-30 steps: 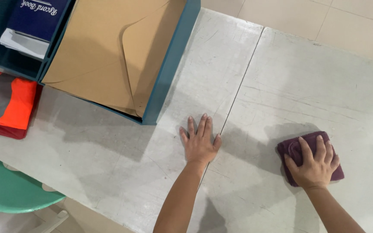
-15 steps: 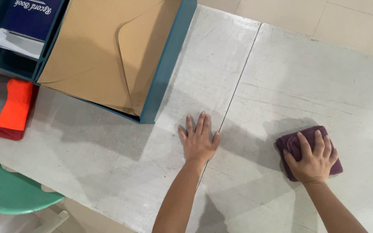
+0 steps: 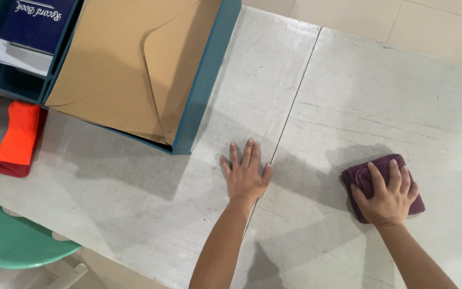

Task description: Cleaning a white table with a purple cloth and organizing office items into blue storage boxes.

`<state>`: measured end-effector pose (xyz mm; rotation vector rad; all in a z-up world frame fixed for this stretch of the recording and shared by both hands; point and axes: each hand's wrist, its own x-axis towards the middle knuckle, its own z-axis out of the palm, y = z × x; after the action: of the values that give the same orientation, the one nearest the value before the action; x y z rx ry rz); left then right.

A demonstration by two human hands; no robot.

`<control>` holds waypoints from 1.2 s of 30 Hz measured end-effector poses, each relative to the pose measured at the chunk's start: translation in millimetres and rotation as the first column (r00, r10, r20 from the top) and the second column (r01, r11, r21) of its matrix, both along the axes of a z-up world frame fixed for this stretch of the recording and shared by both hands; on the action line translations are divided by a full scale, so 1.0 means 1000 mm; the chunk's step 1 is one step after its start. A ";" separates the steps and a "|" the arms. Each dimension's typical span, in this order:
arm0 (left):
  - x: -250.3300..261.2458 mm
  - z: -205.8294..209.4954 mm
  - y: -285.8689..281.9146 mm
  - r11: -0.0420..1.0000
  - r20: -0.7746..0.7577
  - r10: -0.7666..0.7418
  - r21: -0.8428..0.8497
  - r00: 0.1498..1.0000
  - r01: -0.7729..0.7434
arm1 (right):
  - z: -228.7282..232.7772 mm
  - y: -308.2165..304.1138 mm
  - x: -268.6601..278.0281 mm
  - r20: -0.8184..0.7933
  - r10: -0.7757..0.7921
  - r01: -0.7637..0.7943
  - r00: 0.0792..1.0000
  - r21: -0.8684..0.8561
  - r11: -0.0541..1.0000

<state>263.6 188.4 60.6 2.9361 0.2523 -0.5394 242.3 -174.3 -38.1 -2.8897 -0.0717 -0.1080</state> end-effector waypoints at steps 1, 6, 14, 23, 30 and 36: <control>0.000 0.002 0.000 1.000 -0.006 0.002 -0.001 1.000 -0.002 | 0.000 0.000 0.000 0.000 0.002 -0.002 1.000 0.003 1.000; 0.001 0.004 0.000 1.000 -0.014 0.007 -0.006 1.000 -0.007 | 0.006 0.003 0.002 -0.012 -0.009 0.009 1.000 -0.002 1.000; 0.002 0.008 -0.001 1.000 -0.040 0.010 0.002 0.999 -0.010 | 0.007 0.003 0.002 -0.009 -0.008 0.007 1.000 -0.009 1.000; 0.001 0.005 0.000 1.000 -0.028 0.004 0.000 1.000 -0.004 | 0.009 0.005 0.002 -0.002 -0.005 0.005 1.000 -0.012 1.000; 0.002 0.006 -0.001 1.000 -0.037 0.016 -0.008 0.999 -0.017 | 0.004 0.003 0.001 0.030 0.002 -0.002 1.000 -0.011 1.000; 0.002 0.007 -0.001 1.000 -0.029 0.016 -0.008 0.999 -0.016 | 0.006 0.004 0.001 0.025 0.000 0.000 1.000 -0.014 1.000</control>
<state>265.7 187.2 67.3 2.9181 0.2757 -0.5800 243.7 -170.5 -32.2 -2.9031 -0.0772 -0.1446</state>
